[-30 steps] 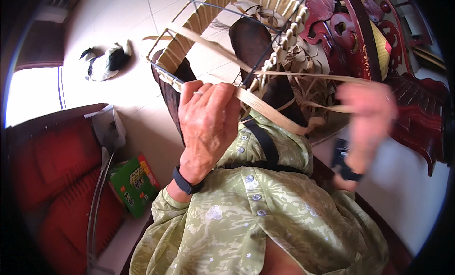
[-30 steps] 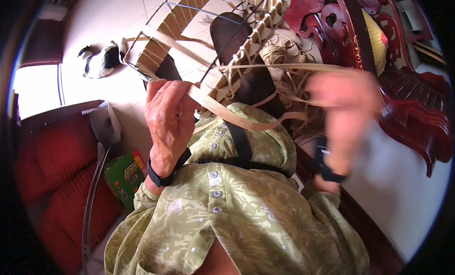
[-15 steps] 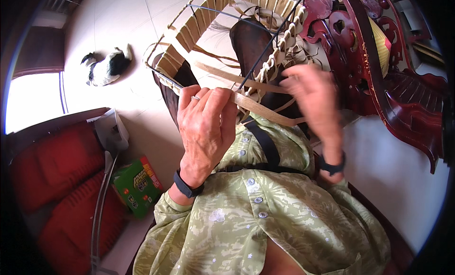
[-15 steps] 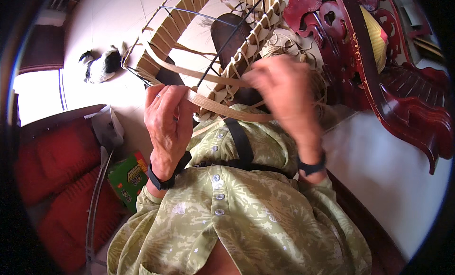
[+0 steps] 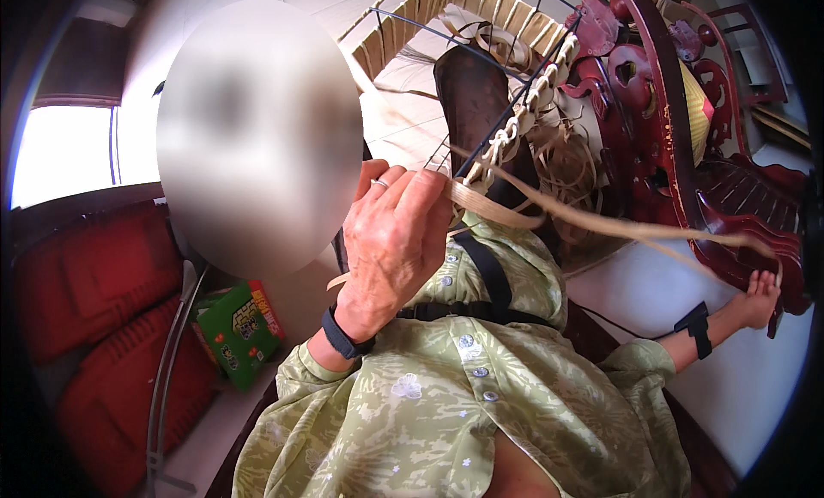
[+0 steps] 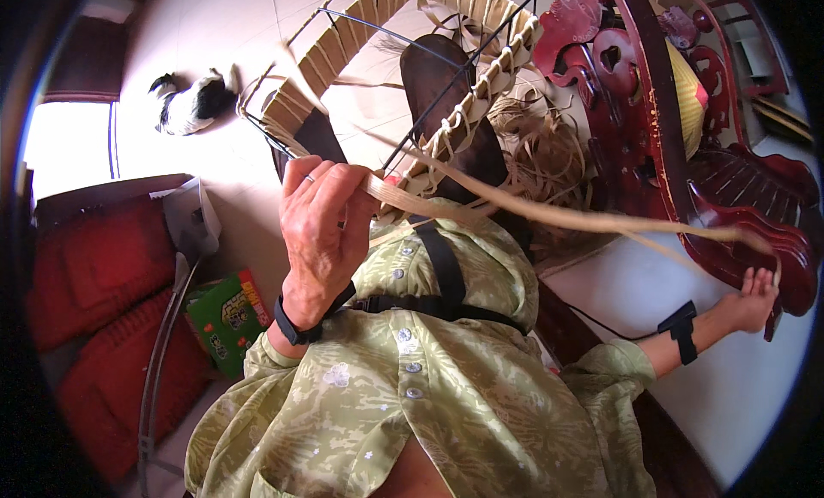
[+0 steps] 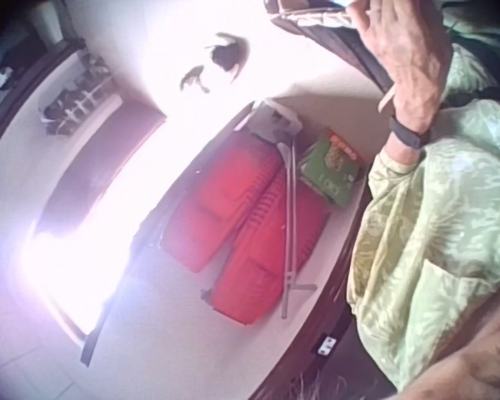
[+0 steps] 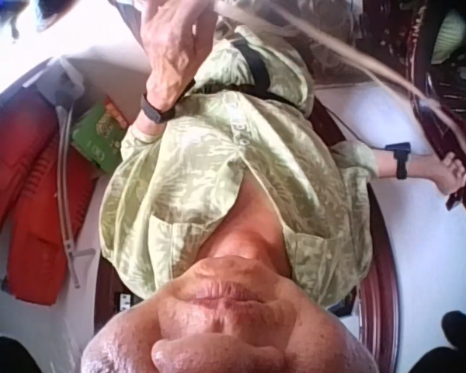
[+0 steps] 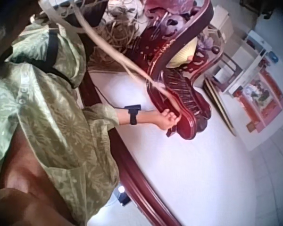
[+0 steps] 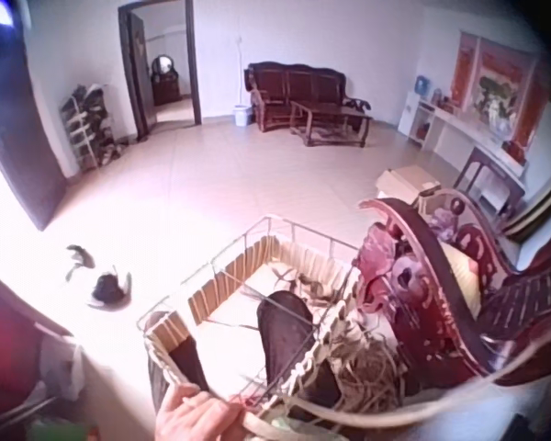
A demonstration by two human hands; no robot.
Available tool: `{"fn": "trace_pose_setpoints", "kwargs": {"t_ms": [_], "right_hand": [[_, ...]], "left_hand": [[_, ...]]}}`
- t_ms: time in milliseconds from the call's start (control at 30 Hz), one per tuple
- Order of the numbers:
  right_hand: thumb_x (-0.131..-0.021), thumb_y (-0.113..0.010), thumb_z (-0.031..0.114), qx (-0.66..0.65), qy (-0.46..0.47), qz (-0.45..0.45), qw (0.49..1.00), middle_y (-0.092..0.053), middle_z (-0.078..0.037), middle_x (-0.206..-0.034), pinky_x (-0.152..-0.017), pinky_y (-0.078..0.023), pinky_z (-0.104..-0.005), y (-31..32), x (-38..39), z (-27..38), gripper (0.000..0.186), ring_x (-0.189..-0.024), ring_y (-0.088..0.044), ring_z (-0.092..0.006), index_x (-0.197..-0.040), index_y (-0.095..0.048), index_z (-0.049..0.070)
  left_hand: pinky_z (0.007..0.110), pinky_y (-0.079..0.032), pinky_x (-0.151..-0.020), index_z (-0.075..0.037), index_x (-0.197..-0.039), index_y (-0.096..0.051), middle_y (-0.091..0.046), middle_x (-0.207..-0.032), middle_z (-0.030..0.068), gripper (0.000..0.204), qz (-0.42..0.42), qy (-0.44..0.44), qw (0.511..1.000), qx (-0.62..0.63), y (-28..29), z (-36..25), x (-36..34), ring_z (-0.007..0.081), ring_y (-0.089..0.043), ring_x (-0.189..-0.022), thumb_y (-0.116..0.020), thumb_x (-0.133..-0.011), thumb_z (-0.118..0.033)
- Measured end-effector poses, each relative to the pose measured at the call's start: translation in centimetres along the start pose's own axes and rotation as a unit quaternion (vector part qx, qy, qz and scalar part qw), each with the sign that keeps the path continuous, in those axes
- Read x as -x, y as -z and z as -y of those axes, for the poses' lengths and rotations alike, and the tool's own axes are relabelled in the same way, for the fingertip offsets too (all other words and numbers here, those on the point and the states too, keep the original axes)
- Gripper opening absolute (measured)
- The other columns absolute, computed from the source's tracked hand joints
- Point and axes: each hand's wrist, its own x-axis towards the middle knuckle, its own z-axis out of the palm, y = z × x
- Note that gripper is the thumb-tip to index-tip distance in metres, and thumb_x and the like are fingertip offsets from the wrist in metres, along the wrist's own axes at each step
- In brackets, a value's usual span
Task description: The person weaves thin strips through a wire basket frame, pulling the strips tight and securing them around the top edge.
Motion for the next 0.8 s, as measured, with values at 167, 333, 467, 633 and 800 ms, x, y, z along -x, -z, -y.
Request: {"fn": "trace_pose_setpoints", "kwargs": {"t_ms": [167,333,467,633,800], "right_hand": [[-0.098,-0.068,0.022,0.189,0.223,0.317,0.902,-0.071,-0.01,-0.116,-0.093,-0.052,-0.0346,-6.1,19.0,2.2,0.032,-0.103,-0.068,-0.0202,-0.121,-0.069,0.001],[-0.091,-0.074,0.028,0.045,0.243,0.724,0.644,-0.065,-0.009,-0.092,-0.083,-0.043,-0.0396,-8.9,37.9,6.1,0.026,-0.085,-0.061,-0.0251,-0.09,-0.065,0.003],[-0.095,-0.071,0.027,0.035,0.14,0.789,0.597,-0.059,-0.006,-0.073,-0.072,-0.044,-0.0384,-7.2,37.5,6.3,0.036,-0.067,-0.055,-0.0232,-0.075,-0.056,0.001],[-0.099,-0.046,0.016,-0.06,-0.068,0.424,0.901,-0.064,-0.028,-0.121,-0.091,-0.057,-0.0424,-3.5,9.0,1.1,0.036,-0.099,-0.069,-0.0327,-0.116,-0.06,-0.012],[-0.101,-0.057,0.025,0.176,0.021,0.161,0.971,-0.073,-0.023,-0.102,-0.093,-0.058,-0.0415,1.8,-2.9,-2.6,0.037,-0.086,-0.074,-0.0265,-0.101,-0.071,-0.009]], "left_hand": [[0.042,-0.047,-0.083,-0.005,-0.091,-0.06,-0.06,-0.073,0.0072,0.015,-0.001,0.001,1.0,-0.004,-0.4,0.5,0.0,0.0266,-0.06,-0.07,-0.069,-0.081,0.001],[0.04,-0.045,-0.082,-0.006,-0.089,-0.06,-0.061,-0.073,0.0072,0.015,-0.014,-0.015,1.0,0.007,-0.7,0.7,0.0,0.0255,-0.059,-0.068,-0.069,-0.079,0.001],[0.042,-0.046,-0.083,-0.006,-0.088,-0.06,-0.062,-0.076,0.0066,0.014,-0.005,-0.01,1.0,-0.001,-0.5,0.3,-0.2,0.0255,-0.06,-0.071,-0.07,-0.079,-0.001],[0.041,-0.047,-0.082,-0.006,-0.088,-0.061,-0.06,-0.074,0.0057,0.015,-0.012,0.004,1.0,-0.006,-0.1,0.5,0.5,0.0249,-0.06,-0.072,-0.071,-0.079,-0.001],[0.045,-0.048,-0.086,-0.006,-0.093,-0.061,-0.059,-0.073,0.0086,0.015,0.0,-0.01,1.0,0.014,-0.4,0.4,-0.2,0.0277,-0.06,-0.071,-0.07,-0.081,-0.001]]}}
